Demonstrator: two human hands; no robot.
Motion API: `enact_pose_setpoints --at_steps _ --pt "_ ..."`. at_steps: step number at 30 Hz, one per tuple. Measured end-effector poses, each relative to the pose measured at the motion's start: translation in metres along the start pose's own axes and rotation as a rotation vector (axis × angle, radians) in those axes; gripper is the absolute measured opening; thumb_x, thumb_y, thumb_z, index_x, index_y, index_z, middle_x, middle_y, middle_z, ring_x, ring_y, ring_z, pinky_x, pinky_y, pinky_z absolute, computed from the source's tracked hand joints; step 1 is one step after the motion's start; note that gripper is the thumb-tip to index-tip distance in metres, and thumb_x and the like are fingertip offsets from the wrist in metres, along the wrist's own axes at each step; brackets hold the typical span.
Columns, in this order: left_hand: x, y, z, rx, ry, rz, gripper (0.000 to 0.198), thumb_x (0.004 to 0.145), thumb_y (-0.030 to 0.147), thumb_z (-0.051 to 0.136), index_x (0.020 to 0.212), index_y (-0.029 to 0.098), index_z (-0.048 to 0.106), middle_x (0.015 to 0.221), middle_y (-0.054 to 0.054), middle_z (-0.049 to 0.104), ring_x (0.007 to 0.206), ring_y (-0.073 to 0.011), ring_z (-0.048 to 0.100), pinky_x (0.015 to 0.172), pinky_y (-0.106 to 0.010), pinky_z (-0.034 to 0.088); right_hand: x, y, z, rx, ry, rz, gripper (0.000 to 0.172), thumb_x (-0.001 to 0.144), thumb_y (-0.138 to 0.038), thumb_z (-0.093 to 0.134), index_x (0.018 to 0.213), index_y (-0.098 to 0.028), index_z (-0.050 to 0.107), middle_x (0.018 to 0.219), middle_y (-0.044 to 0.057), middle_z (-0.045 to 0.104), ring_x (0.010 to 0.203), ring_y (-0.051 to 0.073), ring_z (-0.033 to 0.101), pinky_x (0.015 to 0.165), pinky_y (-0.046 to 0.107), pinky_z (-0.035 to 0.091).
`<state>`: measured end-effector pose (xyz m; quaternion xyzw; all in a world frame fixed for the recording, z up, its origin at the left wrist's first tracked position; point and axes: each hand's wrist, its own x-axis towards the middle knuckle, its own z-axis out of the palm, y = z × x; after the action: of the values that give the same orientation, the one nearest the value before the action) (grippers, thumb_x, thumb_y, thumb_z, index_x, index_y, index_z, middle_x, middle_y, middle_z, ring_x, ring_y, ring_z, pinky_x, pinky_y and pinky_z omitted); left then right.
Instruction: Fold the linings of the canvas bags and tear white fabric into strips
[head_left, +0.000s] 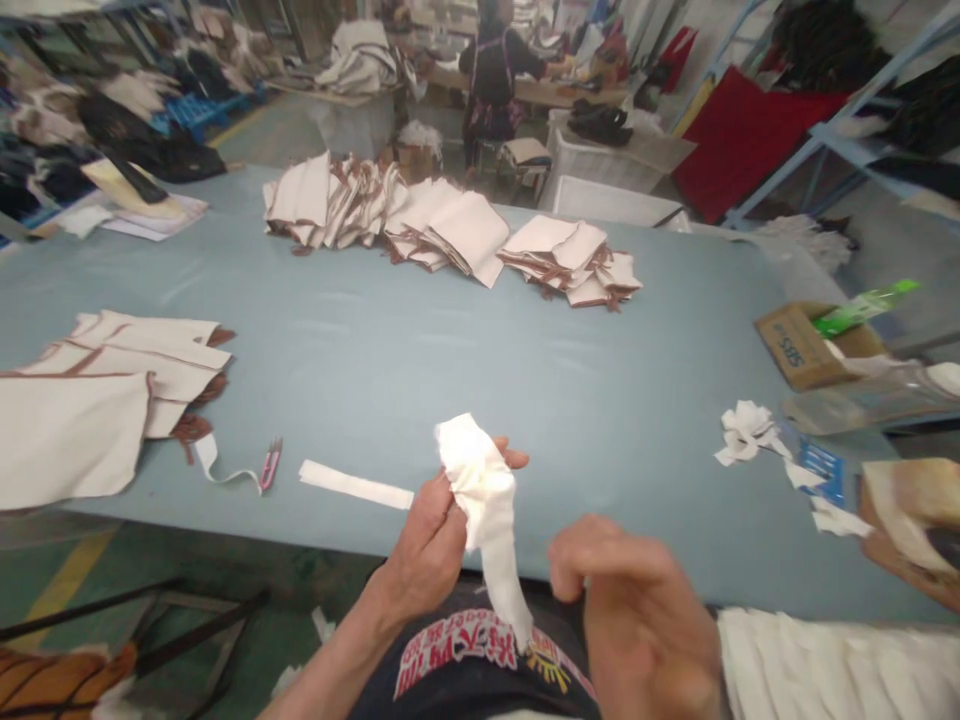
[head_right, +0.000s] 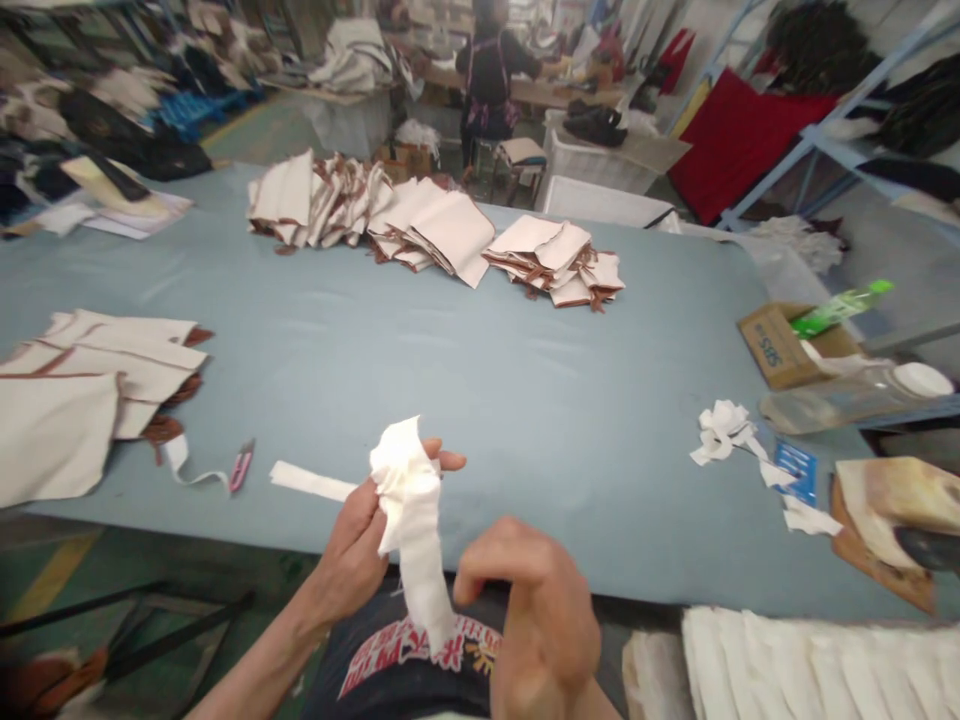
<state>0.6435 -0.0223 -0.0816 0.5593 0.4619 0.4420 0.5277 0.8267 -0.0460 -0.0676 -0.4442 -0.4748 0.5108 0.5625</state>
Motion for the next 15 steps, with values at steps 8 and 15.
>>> enact_pose_setpoints --at_steps 8,15 --pt "0.0 0.01 -0.003 0.395 -0.028 0.189 0.039 0.103 0.024 0.036 0.131 0.017 0.064 0.138 -0.013 0.066 0.133 -0.0247 0.057 0.116 -0.045 0.042 0.023 0.009 0.005 -0.03 -0.33 0.288 0.062 0.093 -0.075 0.05 0.09 -0.017 0.07 0.082 0.005 0.065 0.076 0.02 0.057 0.072 0.03 0.048" --pt "0.001 0.008 0.002 0.745 -0.029 0.264 0.031 0.097 0.016 0.036 0.088 0.018 0.066 0.086 -0.012 0.07 0.098 -0.0281 0.066 0.092 -0.044 0.053 0.022 0.005 0.022 0.0 -0.322 0.466 0.065 0.078 -0.083 0.06 0.069 -0.019 0.053 0.061 -0.004 0.04 0.056 0.011 0.029 0.048 0.023 0.025"
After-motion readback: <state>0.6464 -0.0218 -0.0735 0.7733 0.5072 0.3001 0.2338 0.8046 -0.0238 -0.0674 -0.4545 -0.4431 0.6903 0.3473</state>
